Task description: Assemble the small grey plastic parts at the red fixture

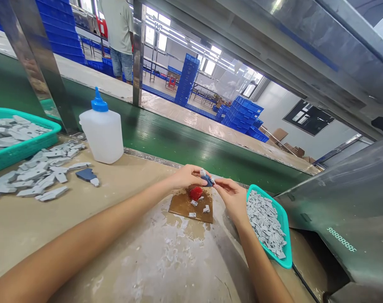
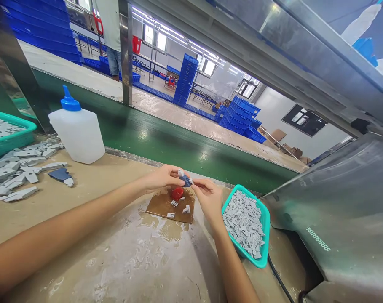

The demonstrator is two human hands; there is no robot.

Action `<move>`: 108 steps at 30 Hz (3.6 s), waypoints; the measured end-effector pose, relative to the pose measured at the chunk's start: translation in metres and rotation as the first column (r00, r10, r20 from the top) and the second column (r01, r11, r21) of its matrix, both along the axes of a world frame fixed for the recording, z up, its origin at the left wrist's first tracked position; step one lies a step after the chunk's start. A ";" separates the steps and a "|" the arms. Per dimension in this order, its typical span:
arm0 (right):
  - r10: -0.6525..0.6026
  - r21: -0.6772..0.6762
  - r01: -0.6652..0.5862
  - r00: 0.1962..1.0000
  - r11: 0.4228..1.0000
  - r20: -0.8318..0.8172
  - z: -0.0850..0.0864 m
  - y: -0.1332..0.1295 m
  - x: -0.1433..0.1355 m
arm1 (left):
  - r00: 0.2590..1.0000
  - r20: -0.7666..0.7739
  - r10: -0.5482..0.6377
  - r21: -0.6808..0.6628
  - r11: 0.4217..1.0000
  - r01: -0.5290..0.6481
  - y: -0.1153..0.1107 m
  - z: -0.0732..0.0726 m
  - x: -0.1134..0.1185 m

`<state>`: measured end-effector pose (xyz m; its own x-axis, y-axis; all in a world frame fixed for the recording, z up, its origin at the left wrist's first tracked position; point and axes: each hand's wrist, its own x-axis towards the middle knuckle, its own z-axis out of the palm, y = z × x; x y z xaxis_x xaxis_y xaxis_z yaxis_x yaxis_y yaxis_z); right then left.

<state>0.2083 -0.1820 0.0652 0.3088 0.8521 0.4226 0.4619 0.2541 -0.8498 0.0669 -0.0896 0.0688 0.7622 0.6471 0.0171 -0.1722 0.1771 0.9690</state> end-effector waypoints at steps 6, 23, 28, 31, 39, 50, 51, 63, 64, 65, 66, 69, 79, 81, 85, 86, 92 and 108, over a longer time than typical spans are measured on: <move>0.033 0.064 -0.041 0.991 0.997 0.132 0.000 -0.001 -0.002 | 1.000 0.020 -0.001 -0.067 0.998 0.002 -0.001 -0.001 0.001; -0.019 0.227 -0.089 0.901 0.970 0.433 0.000 -0.006 -0.013 | 0.966 0.163 0.201 -0.361 0.923 -0.131 -0.026 -0.002 0.015; -0.038 0.193 -0.068 0.867 0.979 0.498 0.006 -0.006 -0.005 | 0.912 0.095 0.398 -0.432 0.842 -0.323 -0.009 0.001 0.013; -0.143 0.167 0.071 0.872 0.983 0.469 0.021 -0.011 0.020 | 0.835 0.087 0.543 -0.390 0.790 -0.473 0.016 -0.001 0.002; -0.098 -0.360 0.559 0.629 0.747 0.771 0.032 -0.030 0.097 | 0.684 -0.049 0.728 -0.171 0.669 -0.723 0.068 -0.012 -0.041; 0.000 -0.444 0.616 0.585 0.650 0.811 0.010 -0.025 0.114 | 0.645 -0.188 0.741 -0.089 0.641 -0.762 0.086 -0.033 -0.049; -0.004 -0.442 0.615 0.587 0.653 0.810 0.010 -0.025 0.114 | 0.643 -0.202 0.738 -0.062 0.646 -0.761 0.087 -0.034 -0.049; -0.047 -0.366 0.621 0.546 0.693 0.836 0.007 -0.024 0.105 | 0.517 -0.354 0.779 0.920 0.390 0.042 0.073 -0.058 -0.046; -0.039 -0.360 0.612 0.540 0.704 0.841 0.007 -0.024 0.104 | 0.467 -0.396 0.791 0.913 0.392 0.111 0.071 -0.060 -0.044; -0.029 -0.356 0.602 0.534 0.715 0.845 0.007 -0.024 0.104 | 0.423 -0.428 0.799 0.903 0.401 0.156 0.070 -0.061 -0.043; -0.015 -0.354 0.589 0.529 0.727 0.848 0.008 -0.025 0.104 | 0.395 -0.449 0.801 0.893 0.409 0.185 0.069 -0.061 -0.042; 0.036 -0.371 0.536 0.534 0.759 0.845 0.010 -0.032 0.104 | 0.368 -0.473 0.800 0.880 0.417 0.225 0.068 -0.058 -0.041; -0.052 -0.330 0.413 0.687 0.849 0.725 0.005 -0.043 0.109 | 0.343 -0.503 0.794 0.864 0.444 0.239 0.066 -0.056 -0.041; -0.090 -0.301 0.402 0.714 0.865 0.695 0.003 -0.043 0.110 | 0.350 -0.507 0.788 0.862 0.451 0.231 0.066 -0.056 -0.041; -0.247 -0.217 0.442 0.774 0.870 0.583 0.003 -0.043 0.112 | 0.365 -0.512 0.777 0.859 0.461 0.223 0.066 -0.056 -0.042; -0.284 -0.195 0.450 0.786 0.871 0.548 0.003 -0.043 0.113 | 0.366 -0.512 0.777 0.859 0.462 0.220 0.066 -0.055 -0.042; -0.304 -0.281 0.423 0.872 0.861 0.382 0.004 -0.045 0.117 | 0.384 -0.490 0.782 0.869 0.474 0.141 0.064 -0.053 -0.042; -0.154 -0.368 0.393 0.831 0.843 0.535 0.003 -0.044 0.115 | 0.387 -0.476 0.790 0.877 0.461 0.137 0.063 -0.053 -0.042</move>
<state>0.3235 -0.2257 0.0678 0.4245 0.8887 0.1730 0.8187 -0.2952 -0.4925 0.0247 -0.0265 0.0153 0.3988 0.8937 0.2055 0.8415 -0.4457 0.3053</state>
